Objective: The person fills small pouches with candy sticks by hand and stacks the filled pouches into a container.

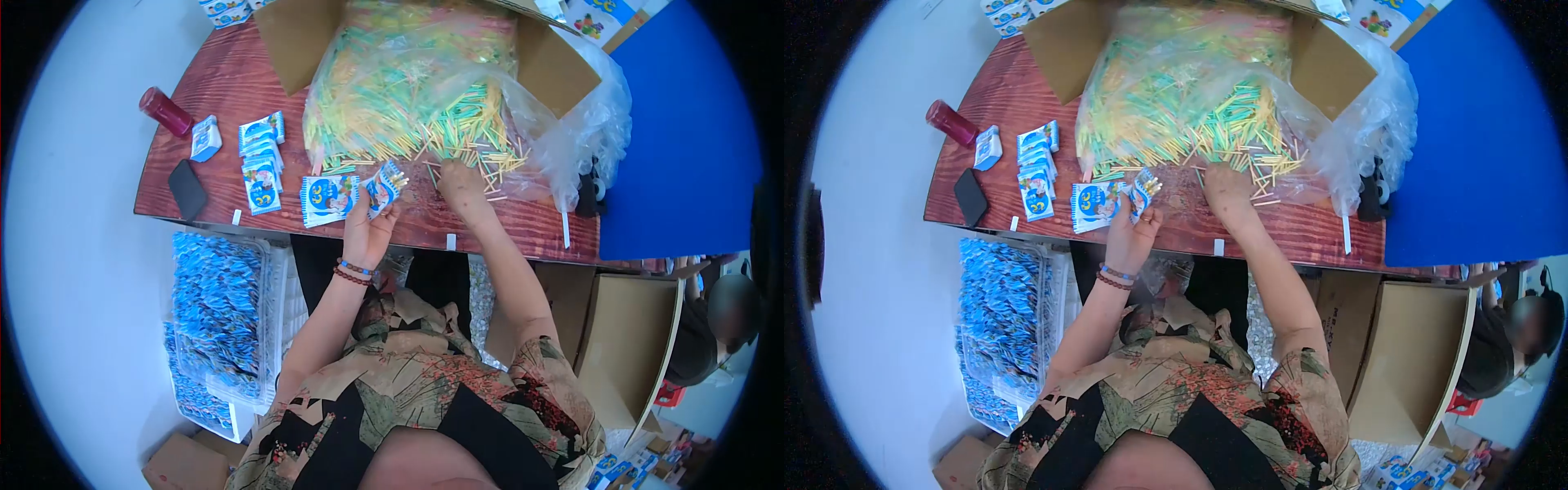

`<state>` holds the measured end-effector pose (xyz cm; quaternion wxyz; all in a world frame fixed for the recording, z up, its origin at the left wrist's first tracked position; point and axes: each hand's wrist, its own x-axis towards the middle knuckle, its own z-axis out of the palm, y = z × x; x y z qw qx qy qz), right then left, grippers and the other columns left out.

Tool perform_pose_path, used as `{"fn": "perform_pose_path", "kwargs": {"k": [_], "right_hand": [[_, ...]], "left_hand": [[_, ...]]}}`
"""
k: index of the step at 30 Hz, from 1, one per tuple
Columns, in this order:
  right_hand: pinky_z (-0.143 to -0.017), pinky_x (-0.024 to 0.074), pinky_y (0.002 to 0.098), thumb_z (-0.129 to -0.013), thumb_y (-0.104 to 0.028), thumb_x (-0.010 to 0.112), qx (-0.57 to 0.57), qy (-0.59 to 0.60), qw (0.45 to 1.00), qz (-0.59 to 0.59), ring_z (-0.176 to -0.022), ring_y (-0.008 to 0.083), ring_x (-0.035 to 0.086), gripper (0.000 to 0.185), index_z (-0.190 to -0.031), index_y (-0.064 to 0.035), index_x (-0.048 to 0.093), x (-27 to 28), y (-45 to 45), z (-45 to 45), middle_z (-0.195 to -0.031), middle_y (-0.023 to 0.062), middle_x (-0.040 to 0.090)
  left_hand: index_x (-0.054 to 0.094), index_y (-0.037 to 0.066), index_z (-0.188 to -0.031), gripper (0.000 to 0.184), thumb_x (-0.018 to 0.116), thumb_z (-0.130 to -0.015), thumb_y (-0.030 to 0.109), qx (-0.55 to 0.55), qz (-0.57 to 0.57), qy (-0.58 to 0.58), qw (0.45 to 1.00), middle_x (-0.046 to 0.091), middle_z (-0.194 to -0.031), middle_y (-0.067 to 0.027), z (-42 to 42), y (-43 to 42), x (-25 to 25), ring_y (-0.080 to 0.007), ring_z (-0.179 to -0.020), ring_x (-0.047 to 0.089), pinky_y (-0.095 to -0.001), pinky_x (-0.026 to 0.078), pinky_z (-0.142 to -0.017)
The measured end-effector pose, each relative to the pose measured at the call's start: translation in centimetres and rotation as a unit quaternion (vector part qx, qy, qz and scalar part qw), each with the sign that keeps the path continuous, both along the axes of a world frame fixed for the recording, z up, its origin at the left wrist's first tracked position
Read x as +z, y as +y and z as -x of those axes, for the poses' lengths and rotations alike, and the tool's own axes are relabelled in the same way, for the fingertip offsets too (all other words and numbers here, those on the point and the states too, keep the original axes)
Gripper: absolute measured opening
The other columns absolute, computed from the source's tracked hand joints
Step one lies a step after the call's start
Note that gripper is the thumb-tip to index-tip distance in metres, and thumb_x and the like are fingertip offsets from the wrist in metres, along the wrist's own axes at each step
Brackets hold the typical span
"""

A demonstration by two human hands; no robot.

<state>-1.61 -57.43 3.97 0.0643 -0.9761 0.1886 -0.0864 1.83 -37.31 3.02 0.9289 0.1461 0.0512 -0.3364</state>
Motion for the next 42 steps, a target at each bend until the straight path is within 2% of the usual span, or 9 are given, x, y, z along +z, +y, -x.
{"fn": "perform_pose_path", "kwargs": {"k": [5, 7, 10, 17, 22, 26, 29, 34, 42], "right_hand": [[-0.059, 0.0524, 0.0387, -0.079, -0.009, 0.061, 0.056, 0.044, 0.995, -0.074, -0.069, 0.0285, 0.065, 0.016, -0.091, 0.0018, 0.059, 2.6, -0.8, -0.2, -0.081, 0.0168, 0.064], [-0.056, 0.0484, 0.0279, -0.085, -0.007, 0.061, 0.033, -0.132, 0.855, -0.500, -0.066, 0.0147, 0.061, 0.019, -0.103, 0.0012, 0.057, 5.6, 1.1, 0.8, -0.078, 0.0081, 0.062], [-0.060, 0.0442, 0.0201, -0.088, -0.003, 0.060, 0.081, -0.279, 0.740, -0.606, -0.069, 0.0068, 0.056, 0.027, -0.114, -0.0013, 0.053, 10.3, 5.4, 1.5, -0.077, 0.0018, 0.058], [-0.068, 0.0450, 0.0236, -0.085, -0.001, 0.064, 0.120, -0.311, 0.838, -0.432, -0.074, 0.0118, 0.056, 0.025, -0.109, -0.0014, 0.060, 10.2, 8.4, 0.6, -0.083, 0.0028, 0.063], [-0.079, 0.0448, 0.0293, -0.081, -0.004, 0.065, 0.300, -0.302, 0.898, -0.111, -0.089, 0.0204, 0.057, 0.024, -0.105, -0.0028, 0.063, 10.1, 8.3, -0.6, -0.097, 0.0083, 0.064], [-0.076, 0.0456, 0.0282, -0.083, -0.007, 0.065, 0.221, -0.338, 0.863, -0.304, -0.086, 0.0193, 0.058, 0.018, -0.100, -0.0023, 0.065, 10.6, 9.2, -1.2, -0.105, 0.0096, 0.062], [-0.071, 0.0458, 0.0256, -0.084, -0.008, 0.064, 0.101, -0.167, 0.858, -0.476, -0.080, 0.0137, 0.058, 0.015, -0.097, 0.0000, 0.066, 10.5, 9.7, -0.8, -0.098, 0.0077, 0.064], [-0.061, 0.0450, 0.0240, -0.086, -0.008, 0.063, 0.147, -0.192, 0.854, -0.460, -0.071, 0.0067, 0.056, 0.017, -0.100, 0.0007, 0.065, 9.9, 9.2, -1.3, -0.077, 0.0031, 0.063], [-0.059, 0.0468, 0.0360, -0.081, -0.015, 0.067, 0.173, -0.167, 0.969, -0.064, -0.066, 0.0298, 0.060, 0.013, -0.087, -0.0042, 0.063, 6.3, 6.7, -0.9, -0.077, 0.0141, 0.061]], "left_hand": [[0.055, 0.008, -0.114, 0.026, 0.057, -0.094, 0.025, 0.019, 0.020, 0.001, 1.000, 0.064, -0.107, -0.0048, -0.7, 1.2, -0.5, -0.0158, -0.093, 0.060, -0.0330, 0.049, -0.082], [0.055, 0.008, -0.114, 0.026, 0.057, -0.094, 0.024, 0.028, 0.029, 0.009, 0.999, 0.064, -0.108, -0.0049, -0.8, 1.4, -0.8, -0.0162, -0.094, 0.060, -0.0332, 0.049, -0.082], [0.053, 0.008, -0.117, 0.027, 0.056, -0.095, 0.024, 0.027, 0.014, 0.013, 0.999, 0.063, -0.109, -0.0053, -0.8, 1.1, -0.5, -0.0171, -0.097, 0.060, -0.0338, 0.050, -0.082], [0.050, 0.007, -0.122, 0.031, 0.054, -0.096, 0.023, 0.022, 0.020, -0.003, 1.000, 0.061, -0.116, -0.0058, -0.6, 1.4, 0.8, -0.0181, -0.103, 0.059, -0.0341, 0.050, -0.084], [0.048, 0.007, -0.125, 0.035, 0.054, -0.096, 0.024, 0.038, 0.015, -0.001, 0.999, 0.060, -0.118, -0.0057, -1.0, 1.7, 1.0, -0.0182, -0.105, 0.058, -0.0335, 0.049, -0.087], [0.048, 0.007, -0.125, 0.035, 0.054, -0.095, 0.025, 0.042, 0.029, -0.013, 0.999, 0.059, -0.120, -0.0059, -1.6, 2.0, 1.8, -0.0189, -0.107, 0.057, -0.0348, 0.047, -0.091], [0.049, 0.007, -0.125, 0.036, 0.055, -0.095, 0.026, 0.051, 0.033, -0.021, 0.998, 0.059, -0.120, -0.0065, -1.6, 1.6, 2.3, -0.0196, -0.109, 0.057, -0.0361, 0.047, -0.092], [0.051, 0.007, -0.122, 0.033, 0.054, -0.095, 0.026, 0.036, 0.053, -0.027, 0.998, 0.060, -0.117, -0.0072, -1.5, 1.9, 2.9, -0.0207, -0.108, 0.057, -0.0374, 0.046, -0.093], [0.052, 0.002, -0.122, 0.033, 0.061, -0.090, 0.005, 0.189, -0.215, -0.163, 0.944, 0.057, -0.117, -0.0058, -1.4, 1.9, 2.1, -0.0159, -0.110, 0.054, -0.0282, 0.043, -0.096]]}}
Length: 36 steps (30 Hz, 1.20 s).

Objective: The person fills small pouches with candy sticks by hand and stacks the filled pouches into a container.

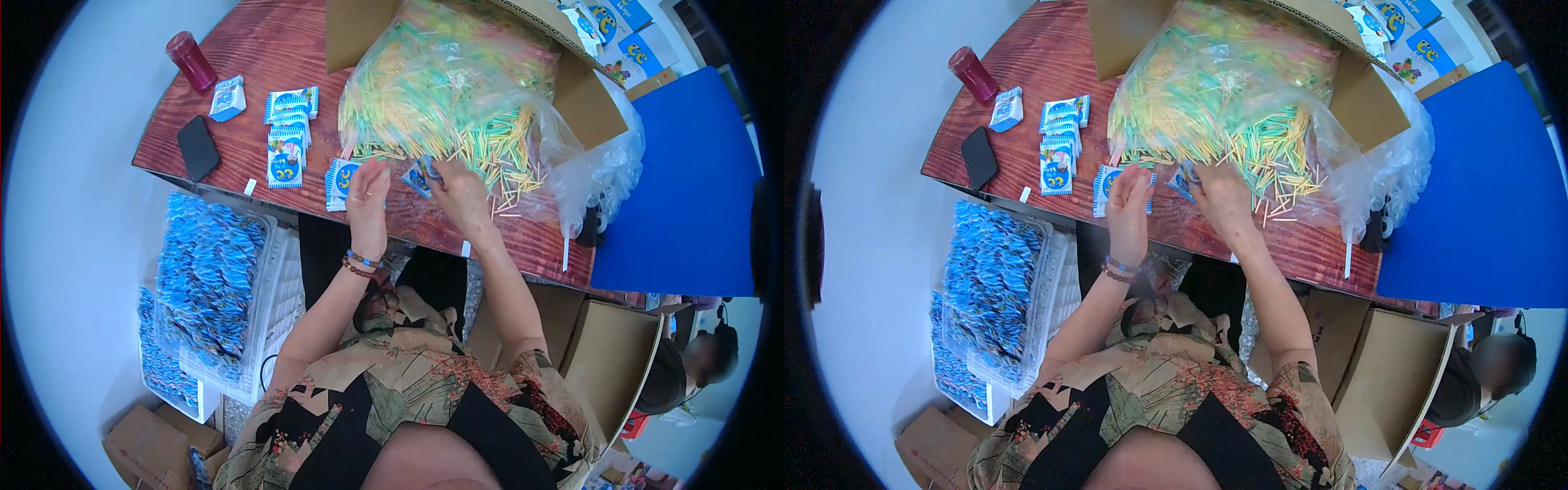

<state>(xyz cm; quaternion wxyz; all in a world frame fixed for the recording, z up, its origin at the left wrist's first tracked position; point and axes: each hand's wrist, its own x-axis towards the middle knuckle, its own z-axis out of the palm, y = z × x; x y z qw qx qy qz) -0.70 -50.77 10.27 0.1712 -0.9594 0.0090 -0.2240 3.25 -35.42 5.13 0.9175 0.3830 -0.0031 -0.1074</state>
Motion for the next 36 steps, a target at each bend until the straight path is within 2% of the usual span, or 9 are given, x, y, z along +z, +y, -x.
{"fn": "perform_pose_path", "kwargs": {"k": [3, 7, 13, 16, 20, 22, 26, 32, 36], "right_hand": [[-0.060, 0.0468, 0.0379, -0.082, -0.015, 0.066, -0.020, 0.005, 0.999, -0.042, -0.069, 0.0316, 0.062, 0.015, -0.092, -0.0045, 0.064, -1.3, -0.2, -0.5, -0.082, 0.0152, 0.064], [-0.063, 0.0468, 0.0295, -0.085, -0.009, 0.064, 0.037, 0.091, 0.972, -0.214, -0.070, 0.0159, 0.062, 0.016, -0.100, -0.0038, 0.065, 2.6, 0.6, -1.4, -0.083, 0.0090, 0.066], [-0.064, 0.0439, 0.0220, -0.086, -0.010, 0.064, 0.130, 0.126, 0.827, -0.533, -0.070, 0.0053, 0.055, 0.009, -0.091, -0.0021, 0.065, 2.4, 5.8, -5.8, -0.079, 0.0008, 0.063], [-0.064, 0.0468, 0.0255, -0.082, -0.014, 0.066, 0.155, 0.209, 0.883, -0.390, -0.070, 0.0091, 0.059, 0.015, -0.088, -0.0004, 0.066, 1.3, 7.5, -9.1, -0.075, 0.0063, 0.064], [-0.066, 0.0486, 0.0301, -0.081, -0.016, 0.066, 0.190, 0.234, 0.855, -0.422, -0.072, 0.0152, 0.064, 0.017, -0.087, -0.0002, 0.066, 0.1, 11.8, -14.0, -0.077, 0.0115, 0.066], [-0.070, 0.0496, 0.0364, -0.081, -0.018, 0.064, 0.206, 0.240, 0.896, -0.310, -0.075, 0.0241, 0.066, 0.021, -0.092, -0.0011, 0.066, -2.3, 12.9, -16.3, -0.085, 0.0159, 0.067], [-0.065, 0.0483, 0.0324, -0.082, -0.018, 0.065, 0.197, 0.131, 0.929, -0.285, -0.069, 0.0205, 0.063, 0.021, -0.091, 0.0015, 0.064, -5.7, 13.2, -17.4, -0.078, 0.0140, 0.065], [-0.071, 0.0480, 0.0360, -0.078, -0.022, 0.069, 0.069, 0.182, 0.949, -0.246, -0.080, 0.0254, 0.063, 0.029, -0.097, -0.0013, 0.063, -0.9, 5.9, -9.8, -0.088, 0.0143, 0.064], [-0.076, 0.0445, 0.0396, -0.067, -0.027, 0.076, 0.074, 0.153, 0.984, -0.055, -0.085, 0.0285, 0.057, 0.038, -0.096, -0.0065, 0.063, -3.1, 4.0, -7.3, -0.089, 0.0112, 0.058]], "left_hand": [[0.050, 0.001, -0.125, 0.039, 0.062, -0.088, 0.004, 0.033, -0.099, -0.076, 0.992, 0.055, -0.120, -0.0078, -0.1, 0.6, 1.0, -0.0159, -0.113, 0.052, -0.0286, 0.041, -0.098], [0.046, 0.001, -0.129, 0.047, 0.065, -0.086, 0.005, -0.016, -0.172, -0.156, 0.972, 0.051, -0.125, -0.0107, -1.3, 1.6, 1.5, -0.0169, -0.118, 0.048, -0.0316, 0.039, -0.100], [0.065, 0.000, -0.100, 0.016, 0.067, -0.086, 0.007, -0.056, -0.143, -0.078, 0.985, 0.066, -0.086, 0.0017, -3.7, 6.3, 1.5, -0.0023, -0.074, 0.059, -0.0181, 0.049, -0.064], [0.062, -0.002, -0.107, 0.026, 0.069, -0.084, 0.008, 0.025, -0.234, -0.093, 0.968, 0.066, -0.093, -0.0022, -4.9, 9.7, -0.2, -0.0057, -0.078, 0.060, -0.0205, 0.049, -0.068], [0.047, -0.005, -0.127, 0.058, 0.073, -0.080, 0.019, 0.171, -0.359, -0.145, 0.906, 0.055, -0.120, -0.0158, -6.8, 13.5, -2.6, -0.0230, -0.108, 0.054, -0.0337, 0.045, -0.086], [0.041, -0.003, -0.133, 0.066, 0.071, -0.081, 0.023, 0.248, -0.636, -0.217, 0.697, 0.048, -0.126, -0.0204, -6.4, 14.4, -2.1, -0.0334, -0.117, 0.045, -0.0421, 0.036, -0.097], [0.036, 0.001, -0.137, 0.068, 0.067, -0.083, 0.027, 0.218, -0.736, -0.238, 0.595, 0.045, -0.130, -0.0166, -6.0, 13.6, -3.2, -0.0329, -0.121, 0.041, -0.0467, 0.028, -0.100], [0.040, 0.003, -0.135, 0.066, 0.068, -0.081, 0.028, 0.242, -0.732, -0.242, 0.590, 0.046, -0.130, -0.0136, -6.2, 13.2, -4.3, -0.0297, -0.120, 0.043, -0.0443, 0.027, -0.098], [0.042, 0.003, -0.132, 0.063, 0.068, -0.081, 0.028, 0.259, -0.740, -0.243, 0.572, 0.047, -0.130, -0.0121, -6.2, 12.7, -4.5, -0.0288, -0.120, 0.043, -0.0448, 0.025, -0.098]]}}
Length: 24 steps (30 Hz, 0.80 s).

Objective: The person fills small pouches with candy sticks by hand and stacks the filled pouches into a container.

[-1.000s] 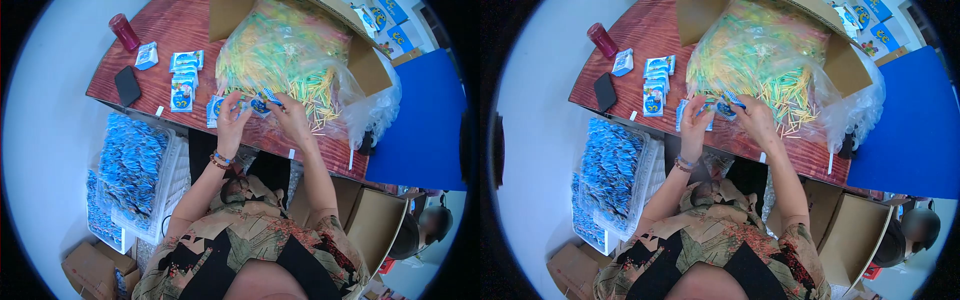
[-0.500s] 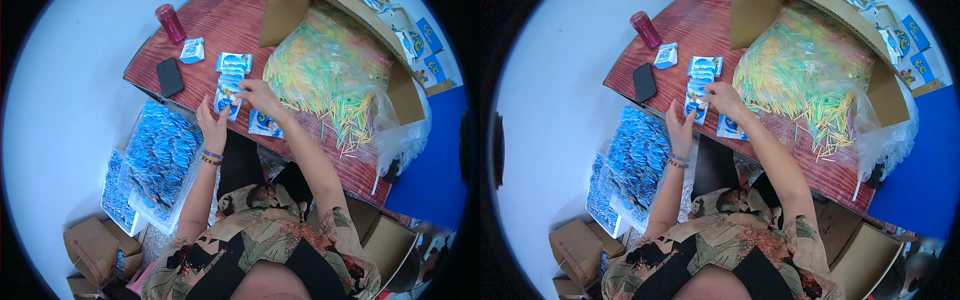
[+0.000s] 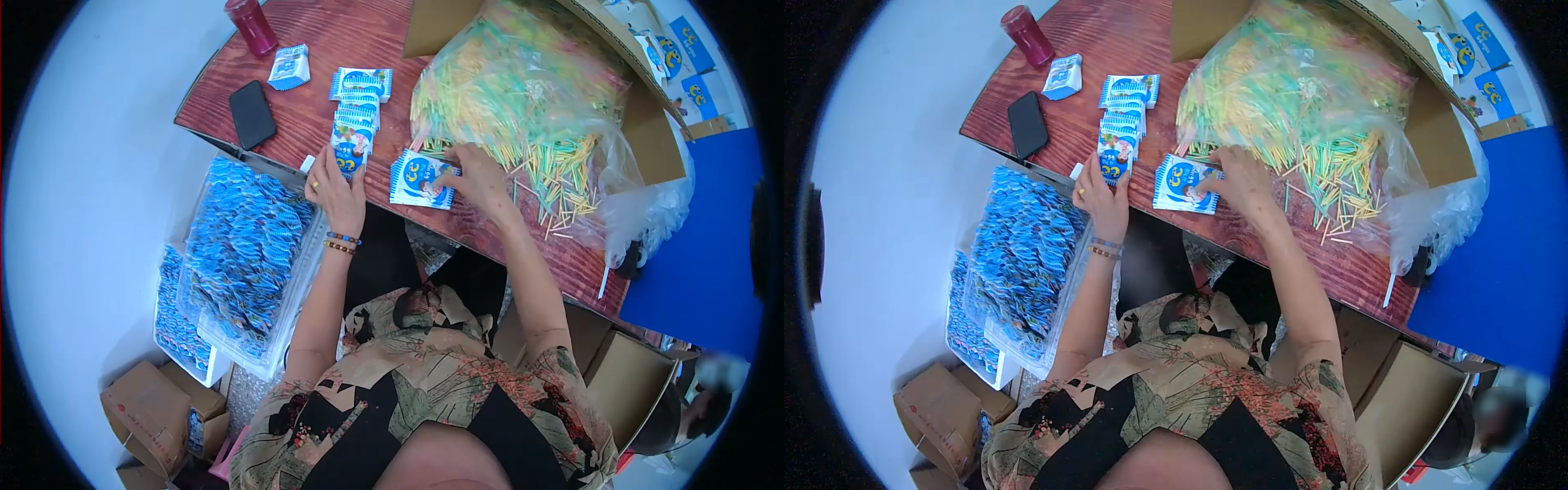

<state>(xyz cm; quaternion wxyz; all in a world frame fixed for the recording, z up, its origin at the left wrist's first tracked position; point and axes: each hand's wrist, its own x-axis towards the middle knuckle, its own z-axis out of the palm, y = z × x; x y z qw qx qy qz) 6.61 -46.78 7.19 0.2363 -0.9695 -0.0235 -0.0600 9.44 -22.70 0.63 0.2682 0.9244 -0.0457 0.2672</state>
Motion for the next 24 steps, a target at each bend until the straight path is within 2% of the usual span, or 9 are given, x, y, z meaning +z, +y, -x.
{"fn": "perform_pose_path", "kwargs": {"k": [2, 8, 11, 13, 14, 15, 18, 20, 24], "right_hand": [[-0.085, 0.0422, 0.0425, -0.069, -0.032, 0.075, -0.016, 0.067, 0.998, -0.008, -0.098, 0.0291, 0.058, 0.042, -0.102, -0.0091, 0.062, 0.0, 0.3, 0.1, -0.097, 0.0114, 0.062], [-0.067, 0.0472, 0.0379, -0.072, -0.022, 0.073, -0.048, -0.003, 0.981, -0.186, -0.073, 0.0277, 0.062, 0.023, -0.083, -0.0031, 0.066, -2.2, -0.8, -0.5, -0.080, 0.0126, 0.065], [-0.063, 0.0469, 0.0340, -0.074, -0.015, 0.070, -0.031, -0.073, 0.966, -0.247, -0.069, 0.0249, 0.062, 0.015, -0.078, -0.0017, 0.066, -2.2, -1.3, -0.6, -0.077, 0.0125, 0.065], [-0.063, 0.0453, 0.0286, -0.078, -0.012, 0.068, -0.012, -0.088, 0.949, -0.302, -0.070, 0.0170, 0.061, 0.011, -0.081, -0.0017, 0.066, -1.8, -1.8, -0.4, -0.077, 0.0085, 0.065], [-0.063, 0.0453, 0.0286, -0.078, -0.012, 0.068, -0.018, -0.089, 0.949, -0.302, -0.070, 0.0170, 0.061, 0.011, -0.081, -0.0017, 0.066, -1.5, -2.1, 0.1, -0.077, 0.0085, 0.065], [-0.063, 0.0453, 0.0281, -0.080, -0.012, 0.068, 0.012, -0.002, 0.928, -0.372, -0.071, 0.0138, 0.061, 0.012, -0.083, -0.0014, 0.066, 0.0, -2.1, 0.7, -0.078, 0.0062, 0.065], [-0.066, 0.0461, 0.0257, -0.082, -0.011, 0.068, 0.037, 0.090, 0.907, -0.409, -0.074, 0.0069, 0.058, 0.012, -0.088, -0.0005, 0.065, 3.4, -2.2, 2.7, -0.080, 0.0000, 0.064], [-0.070, 0.0469, 0.0236, -0.083, -0.010, 0.068, 0.006, 0.085, 0.828, -0.555, -0.076, 0.0072, 0.059, 0.013, -0.091, -0.0005, 0.065, 3.0, -2.5, 3.8, -0.084, 0.0005, 0.065], [-0.072, 0.0481, 0.0228, -0.084, -0.010, 0.069, -0.023, 0.054, 0.799, -0.599, -0.079, 0.0064, 0.060, 0.018, -0.100, -0.0011, 0.066, 1.5, -2.4, 6.1, -0.089, 0.0025, 0.067]], "left_hand": [[0.042, 0.003, -0.133, 0.063, 0.068, -0.081, 0.028, -0.003, 0.022, 0.002, 1.000, 0.046, -0.131, -0.0119, 0.0, 0.0, 0.1, -0.0288, -0.121, 0.042, -0.0453, 0.025, -0.099], [0.043, 0.004, -0.133, 0.059, 0.066, -0.083, 0.025, -0.011, 0.070, 0.011, 0.997, 0.043, -0.133, -0.0130, 0.8, -0.1, 1.9, -0.0293, -0.124, 0.039, -0.0493, 0.021, -0.103], [0.046, 0.003, -0.130, 0.057, 0.069, -0.082, 0.023, -0.042, 0.069, -0.022, 0.996, 0.047, -0.129, -0.0135, 1.3, -1.5, 3.7, -0.0306, -0.121, 0.041, -0.0465, 0.026, -0.101], [0.049, 0.002, -0.127, 0.057, 0.072, -0.078, 0.020, -0.153, 0.200, 0.001, 0.968, 0.051, -0.123, -0.0148, 1.4, -3.2, 5.2, -0.0323, -0.120, 0.041, -0.0426, 0.029, -0.101], [0.050, 0.001, -0.124, 0.049, 0.072, -0.081, 0.012, -0.183, 0.179, 0.009, 0.967, 0.056, -0.118, -0.0125, 1.5, -4.0, 6.2, -0.0216, -0.108, 0.053, -0.0318, 0.041, -0.092], [0.050, 0.001, -0.124, 0.049, 0.072, -0.081, 0.012, -0.189, 0.179, 0.010, 0.966, 0.056, -0.118, -0.0125, 1.4, -5.1, 6.1, -0.0216, -0.108, 0.053, -0.0318, 0.041, -0.092], [0.061, 0.000, -0.107, 0.023, 0.067, -0.086, 0.009, -0.317, 0.553, 0.317, 0.702, 0.066, -0.091, -0.0020, 1.7, -7.2, 7.6, -0.0054, -0.075, 0.062, -0.0202, 0.051, -0.064], [0.063, 0.001, -0.103, 0.018, 0.066, -0.087, 0.008, -0.318, 0.578, 0.308, 0.685, 0.067, -0.089, -0.0017, 2.4, -8.3, 7.6, -0.0052, -0.073, 0.062, -0.0200, 0.051, -0.063], [0.067, 0.001, -0.097, 0.012, 0.066, -0.087, 0.007, -0.300, 0.642, 0.308, 0.635, 0.068, -0.089, -0.0020, 3.6, -9.7, 6.3, -0.0046, -0.073, 0.061, -0.0194, 0.050, -0.064]]}}
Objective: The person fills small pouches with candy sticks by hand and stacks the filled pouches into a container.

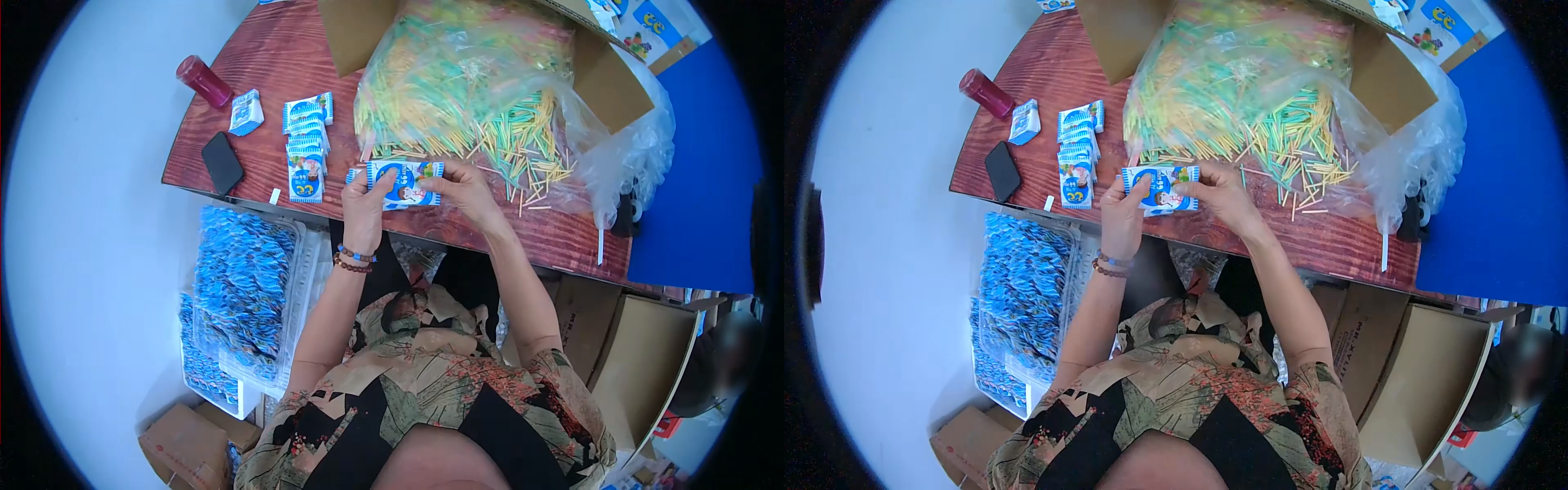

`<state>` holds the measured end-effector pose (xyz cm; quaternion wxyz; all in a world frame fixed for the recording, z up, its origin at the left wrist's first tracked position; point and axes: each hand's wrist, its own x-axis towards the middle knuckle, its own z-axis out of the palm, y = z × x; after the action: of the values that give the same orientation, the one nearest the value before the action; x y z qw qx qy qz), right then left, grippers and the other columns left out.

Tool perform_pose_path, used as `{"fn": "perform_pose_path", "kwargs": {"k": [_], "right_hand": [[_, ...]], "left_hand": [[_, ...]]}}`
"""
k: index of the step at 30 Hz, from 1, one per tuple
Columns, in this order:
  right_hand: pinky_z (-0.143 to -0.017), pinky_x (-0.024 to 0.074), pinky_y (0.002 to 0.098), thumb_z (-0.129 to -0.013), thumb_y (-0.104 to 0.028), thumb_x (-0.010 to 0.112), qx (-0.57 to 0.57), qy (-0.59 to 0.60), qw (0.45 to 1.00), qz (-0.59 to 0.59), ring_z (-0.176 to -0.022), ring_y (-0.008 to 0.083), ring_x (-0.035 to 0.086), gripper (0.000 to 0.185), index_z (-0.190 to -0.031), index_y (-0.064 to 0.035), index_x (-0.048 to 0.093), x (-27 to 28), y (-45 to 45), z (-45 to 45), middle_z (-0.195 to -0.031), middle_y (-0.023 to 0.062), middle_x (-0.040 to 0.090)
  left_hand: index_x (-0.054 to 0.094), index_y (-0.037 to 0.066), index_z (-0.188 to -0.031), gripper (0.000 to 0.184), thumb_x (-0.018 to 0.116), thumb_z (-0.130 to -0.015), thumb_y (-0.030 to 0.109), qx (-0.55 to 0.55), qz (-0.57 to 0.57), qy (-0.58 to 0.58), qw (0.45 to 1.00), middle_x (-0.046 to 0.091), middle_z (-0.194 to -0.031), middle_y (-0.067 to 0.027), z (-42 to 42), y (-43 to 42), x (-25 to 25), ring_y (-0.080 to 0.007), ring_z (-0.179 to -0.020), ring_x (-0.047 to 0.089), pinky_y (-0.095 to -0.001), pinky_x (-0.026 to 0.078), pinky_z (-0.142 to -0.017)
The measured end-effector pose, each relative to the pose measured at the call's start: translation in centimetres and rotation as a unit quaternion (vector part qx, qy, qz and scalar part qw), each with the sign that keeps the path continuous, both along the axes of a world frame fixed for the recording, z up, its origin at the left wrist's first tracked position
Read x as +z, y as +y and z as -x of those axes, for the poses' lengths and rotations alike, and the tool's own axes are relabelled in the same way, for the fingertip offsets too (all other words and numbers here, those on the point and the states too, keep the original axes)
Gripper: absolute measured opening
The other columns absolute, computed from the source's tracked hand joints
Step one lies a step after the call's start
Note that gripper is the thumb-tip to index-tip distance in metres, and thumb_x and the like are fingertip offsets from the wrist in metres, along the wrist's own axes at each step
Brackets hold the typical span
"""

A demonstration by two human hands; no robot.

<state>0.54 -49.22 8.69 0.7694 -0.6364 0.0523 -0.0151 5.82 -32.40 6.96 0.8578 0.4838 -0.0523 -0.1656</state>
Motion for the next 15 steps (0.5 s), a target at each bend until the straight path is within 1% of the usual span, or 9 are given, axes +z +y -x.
{"fn": "perform_pose_path", "kwargs": {"k": [3, 5, 7, 9, 10, 12, 13, 14, 15], "right_hand": [[-0.072, 0.0483, 0.0228, -0.085, -0.009, 0.068, -0.008, 0.006, 0.999, -0.045, -0.080, 0.0063, 0.060, 0.016, -0.098, -0.0002, 0.066, -0.4, -0.2, 1.2, -0.089, 0.0022, 0.067], [-0.073, 0.0486, 0.0231, -0.085, -0.009, 0.068, -0.016, 0.000, 0.999, -0.044, -0.080, 0.0065, 0.060, 0.015, -0.097, 0.0003, 0.066, -1.0, -0.5, 1.5, -0.088, 0.0023, 0.067], [-0.073, 0.0490, 0.0233, -0.085, -0.008, 0.068, -0.022, -0.007, 0.999, -0.043, -0.080, 0.0067, 0.060, 0.015, -0.096, 0.0007, 0.066, -1.1, -0.6, 1.7, -0.088, 0.0024, 0.067], [-0.066, 0.0464, 0.0218, -0.085, -0.010, 0.068, -0.053, -0.015, 0.997, -0.050, -0.074, 0.0046, 0.057, 0.012, -0.092, 0.0000, 0.067, -1.1, -0.6, 2.0, -0.082, 0.0004, 0.066], [-0.066, 0.0464, 0.0218, -0.085, -0.010, 0.068, -0.056, -0.015, 0.997, -0.051, -0.074, 0.0046, 0.057, 0.012, -0.092, 0.0000, 0.067, -1.4, -0.8, 2.0, -0.082, 0.0004, 0.066], [-0.060, 0.0409, 0.0203, -0.085, -0.011, 0.068, -0.069, -0.025, 0.997, -0.002, -0.067, 0.0020, 0.052, 0.010, -0.086, -0.0013, 0.068, -2.3, -1.1, 2.1, -0.074, -0.0027, 0.063], [-0.060, 0.0409, 0.0203, -0.085, -0.011, 0.068, -0.071, -0.024, 0.997, -0.002, -0.067, 0.0020, 0.052, 0.010, -0.086, -0.0013, 0.068, -2.7, -1.3, 2.1, -0.074, -0.0027, 0.063], [-0.058, 0.0384, 0.0199, -0.085, -0.012, 0.068, -0.080, -0.031, 0.996, 0.036, -0.066, 0.0011, 0.050, 0.010, -0.083, -0.0020, 0.068, -3.1, -1.4, 2.2, -0.071, -0.0043, 0.061], [-0.056, 0.0359, 0.0195, -0.086, -0.013, 0.067, -0.090, -0.037, 0.992, 0.075, -0.065, 0.0001, 0.047, 0.012, -0.079, -0.0028, 0.067, -2.8, -1.3, 2.2, -0.067, -0.0058, 0.059]], "left_hand": [[0.067, 0.002, -0.098, 0.013, 0.066, -0.087, 0.007, 0.003, -0.018, 0.009, 1.000, 0.068, -0.089, -0.0011, 0.7, -0.3, -0.7, -0.0039, -0.075, 0.060, -0.0196, 0.049, -0.066], [0.067, 0.002, -0.098, 0.013, 0.067, -0.086, 0.007, 0.005, -0.035, 0.007, 0.999, 0.067, -0.089, -0.0006, 1.0, -0.5, -1.0, -0.0036, -0.075, 0.060, -0.0200, 0.048, -0.067], [0.067, 0.002, -0.097, 0.012, 0.066, -0.086, 0.007, 0.009, -0.023, 0.019, 1.000, 0.067, -0.089, -0.0003, 1.5, -0.8, -0.5, -0.0034, -0.076, 0.059, -0.0203, 0.046, -0.068], [0.068, 0.002, -0.096, 0.011, 0.067, -0.086, 0.007, 0.015, -0.019, 0.023, 0.999, 0.067, -0.089, -0.0004, 2.0, -1.2, 0.0, -0.0035, -0.075, 0.059, -0.0204, 0.046, -0.068], [0.068, 0.002, -0.095, 0.010, 0.067, -0.086, 0.007, 0.022, -0.013, 0.029, 0.999, 0.067, -0.089, -0.0006, 2.2, -1.4, 0.2, -0.0036, -0.075, 0.059, -0.0205, 0.046, -0.068], [0.068, 0.002, -0.094, 0.009, 0.067, -0.086, 0.006, 0.032, -0.002, 0.038, 0.999, 0.067, -0.089, -0.0009, 2.5, -1.8, -0.2, -0.0041, -0.076, 0.059, -0.0209, 0.046, -0.068], [0.067, 0.001, -0.093, 0.008, 0.066, -0.087, 0.006, 0.045, 0.009, 0.046, 0.998, 0.067, -0.088, -0.0013, 2.5, -1.9, -0.5, -0.0046, -0.076, 0.060, -0.0214, 0.046, -0.068], [0.067, 0.001, -0.093, 0.008, 0.066, -0.087, 0.006, 0.043, 0.008, 0.046, 0.998, 0.067, -0.088, -0.0013, 2.5, -1.9, -0.9, -0.0046, -0.076, 0.060, -0.0214, 0.046, -0.068], [0.066, 0.001, -0.096, 0.010, 0.063, -0.089, 0.007, 0.031, 0.019, 0.052, 0.998, 0.067, -0.094, -0.0038, 2.5, -1.9, -1.0, -0.0083, -0.081, 0.062, -0.0251, 0.049, -0.074]]}}
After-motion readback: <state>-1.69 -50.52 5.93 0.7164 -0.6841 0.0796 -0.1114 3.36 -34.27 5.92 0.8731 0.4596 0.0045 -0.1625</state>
